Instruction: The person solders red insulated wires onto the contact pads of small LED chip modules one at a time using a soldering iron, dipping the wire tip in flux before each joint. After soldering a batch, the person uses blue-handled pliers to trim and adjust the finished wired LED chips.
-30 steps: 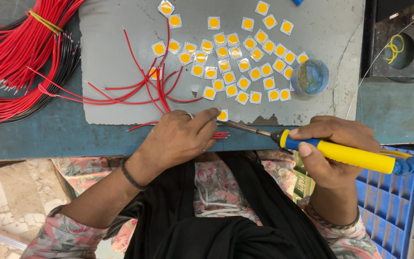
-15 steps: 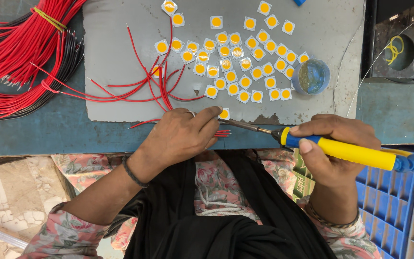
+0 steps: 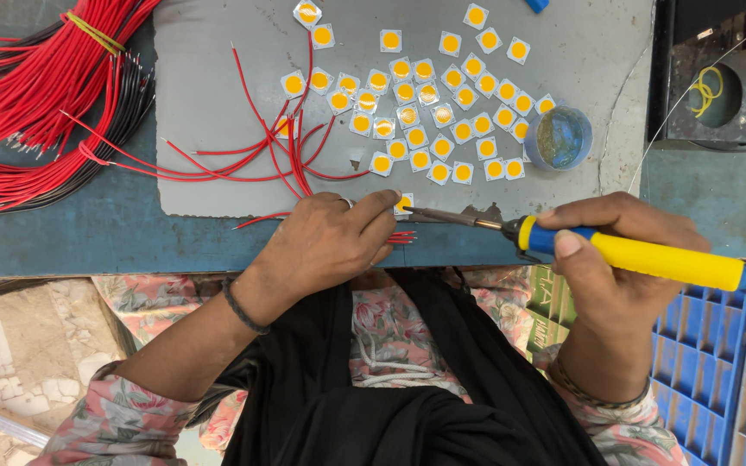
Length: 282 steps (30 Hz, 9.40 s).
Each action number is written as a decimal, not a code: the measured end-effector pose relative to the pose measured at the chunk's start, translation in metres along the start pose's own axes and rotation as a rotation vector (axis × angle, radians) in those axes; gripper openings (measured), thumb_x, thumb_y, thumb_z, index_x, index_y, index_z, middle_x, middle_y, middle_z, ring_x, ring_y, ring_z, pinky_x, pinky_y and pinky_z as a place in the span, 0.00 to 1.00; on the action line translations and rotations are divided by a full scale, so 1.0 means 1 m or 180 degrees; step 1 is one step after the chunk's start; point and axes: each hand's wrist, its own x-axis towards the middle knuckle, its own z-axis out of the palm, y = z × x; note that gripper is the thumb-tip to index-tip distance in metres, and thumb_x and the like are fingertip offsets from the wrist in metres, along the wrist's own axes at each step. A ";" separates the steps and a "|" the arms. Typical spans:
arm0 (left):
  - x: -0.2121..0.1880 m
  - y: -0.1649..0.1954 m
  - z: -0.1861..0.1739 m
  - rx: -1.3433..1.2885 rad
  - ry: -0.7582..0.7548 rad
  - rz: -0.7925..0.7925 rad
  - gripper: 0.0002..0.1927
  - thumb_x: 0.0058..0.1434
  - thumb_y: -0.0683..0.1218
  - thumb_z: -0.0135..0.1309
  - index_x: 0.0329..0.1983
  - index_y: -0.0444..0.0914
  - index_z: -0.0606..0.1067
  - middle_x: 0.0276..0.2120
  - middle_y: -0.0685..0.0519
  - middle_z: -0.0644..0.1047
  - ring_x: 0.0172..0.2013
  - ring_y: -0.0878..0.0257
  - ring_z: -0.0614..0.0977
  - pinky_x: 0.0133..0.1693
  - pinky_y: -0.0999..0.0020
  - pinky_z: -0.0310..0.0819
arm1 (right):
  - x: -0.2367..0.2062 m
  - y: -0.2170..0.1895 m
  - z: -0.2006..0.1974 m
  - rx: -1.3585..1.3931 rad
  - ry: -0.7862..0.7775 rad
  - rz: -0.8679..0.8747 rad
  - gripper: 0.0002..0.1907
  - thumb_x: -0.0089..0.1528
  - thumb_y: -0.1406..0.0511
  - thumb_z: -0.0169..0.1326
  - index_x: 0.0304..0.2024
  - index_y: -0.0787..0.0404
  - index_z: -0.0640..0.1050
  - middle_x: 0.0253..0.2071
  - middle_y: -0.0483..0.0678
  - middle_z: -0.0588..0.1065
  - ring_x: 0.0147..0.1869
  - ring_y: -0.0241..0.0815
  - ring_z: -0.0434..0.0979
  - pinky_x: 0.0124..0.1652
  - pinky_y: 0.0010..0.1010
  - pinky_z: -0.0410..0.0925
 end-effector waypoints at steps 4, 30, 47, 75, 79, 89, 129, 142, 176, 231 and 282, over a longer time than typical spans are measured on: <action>0.000 0.000 0.000 -0.0017 -0.0028 0.0005 0.19 0.51 0.53 0.66 0.37 0.37 0.74 0.52 0.50 0.79 0.23 0.57 0.79 0.27 0.61 0.74 | -0.003 0.005 -0.003 0.0019 -0.0029 0.0031 0.11 0.65 0.65 0.60 0.39 0.70 0.80 0.33 0.48 0.80 0.29 0.30 0.75 0.32 0.15 0.66; -0.002 -0.001 -0.001 -0.0045 0.0011 -0.0037 0.17 0.52 0.52 0.65 0.36 0.37 0.74 0.51 0.51 0.79 0.22 0.57 0.79 0.27 0.60 0.74 | -0.005 0.006 0.003 0.0148 0.0015 0.0104 0.10 0.65 0.66 0.59 0.40 0.71 0.80 0.34 0.49 0.79 0.28 0.30 0.74 0.31 0.15 0.65; 0.000 0.002 -0.004 0.0026 0.0230 0.0027 0.11 0.54 0.46 0.62 0.30 0.37 0.72 0.50 0.50 0.75 0.20 0.60 0.75 0.25 0.62 0.71 | -0.015 0.015 -0.001 0.0301 0.0049 0.0123 0.10 0.66 0.67 0.59 0.40 0.72 0.80 0.34 0.51 0.79 0.26 0.31 0.74 0.30 0.15 0.66; 0.001 0.006 -0.005 -0.0288 0.0163 -0.0003 0.10 0.54 0.44 0.60 0.31 0.36 0.70 0.39 0.47 0.70 0.23 0.55 0.76 0.28 0.57 0.72 | -0.020 0.022 -0.003 0.0351 0.0198 0.0277 0.11 0.66 0.66 0.60 0.40 0.72 0.80 0.33 0.51 0.79 0.24 0.30 0.74 0.28 0.15 0.67; 0.001 0.005 -0.005 -0.0294 0.0139 0.0020 0.10 0.54 0.44 0.60 0.30 0.36 0.71 0.39 0.47 0.70 0.23 0.55 0.76 0.27 0.57 0.72 | -0.020 0.018 -0.002 0.0363 0.0191 0.0255 0.11 0.66 0.66 0.59 0.40 0.72 0.80 0.34 0.51 0.79 0.25 0.30 0.74 0.29 0.15 0.67; 0.000 0.006 -0.003 -0.0301 0.0144 -0.0015 0.09 0.55 0.44 0.59 0.31 0.36 0.70 0.39 0.47 0.70 0.23 0.55 0.77 0.28 0.57 0.73 | -0.018 0.018 0.000 0.0263 0.0082 0.0266 0.10 0.65 0.67 0.59 0.40 0.72 0.80 0.32 0.50 0.79 0.25 0.30 0.74 0.29 0.15 0.67; -0.001 0.005 -0.003 -0.0335 0.0105 -0.0016 0.10 0.56 0.44 0.58 0.32 0.35 0.70 0.40 0.47 0.71 0.24 0.54 0.78 0.28 0.56 0.74 | -0.014 0.008 -0.002 -0.0176 -0.0183 -0.0140 0.10 0.65 0.65 0.61 0.39 0.69 0.81 0.32 0.48 0.79 0.29 0.30 0.76 0.32 0.16 0.65; 0.001 0.005 -0.007 -0.0493 0.0108 0.0010 0.09 0.56 0.44 0.58 0.31 0.36 0.70 0.38 0.46 0.71 0.24 0.53 0.78 0.28 0.55 0.73 | -0.014 -0.016 0.001 -0.0307 -0.0101 0.0013 0.12 0.63 0.61 0.61 0.39 0.66 0.81 0.30 0.46 0.78 0.27 0.29 0.74 0.30 0.17 0.63; -0.038 -0.013 -0.037 -0.0220 0.1152 -0.1418 0.08 0.59 0.37 0.61 0.38 0.33 0.74 0.43 0.47 0.74 0.30 0.53 0.80 0.31 0.60 0.75 | -0.002 0.050 0.046 0.1333 0.0264 -0.0452 0.22 0.76 0.63 0.55 0.66 0.70 0.69 0.52 0.60 0.76 0.47 0.47 0.85 0.42 0.36 0.81; -0.004 0.009 -0.024 -0.1849 0.0894 -0.1160 0.08 0.58 0.41 0.61 0.35 0.33 0.75 0.29 0.47 0.78 0.27 0.56 0.81 0.29 0.65 0.73 | -0.003 0.038 0.100 -0.0406 -0.0522 -0.0980 0.36 0.60 0.78 0.64 0.62 0.55 0.60 0.67 0.56 0.72 0.54 0.46 0.83 0.54 0.35 0.75; -0.014 0.006 -0.020 -0.1036 0.0520 -0.0921 0.08 0.56 0.43 0.59 0.30 0.33 0.74 0.41 0.52 0.76 0.27 0.52 0.79 0.28 0.56 0.70 | -0.031 0.033 0.023 0.0463 0.0265 -0.0144 0.11 0.66 0.67 0.58 0.39 0.73 0.78 0.31 0.52 0.77 0.23 0.30 0.69 0.27 0.16 0.62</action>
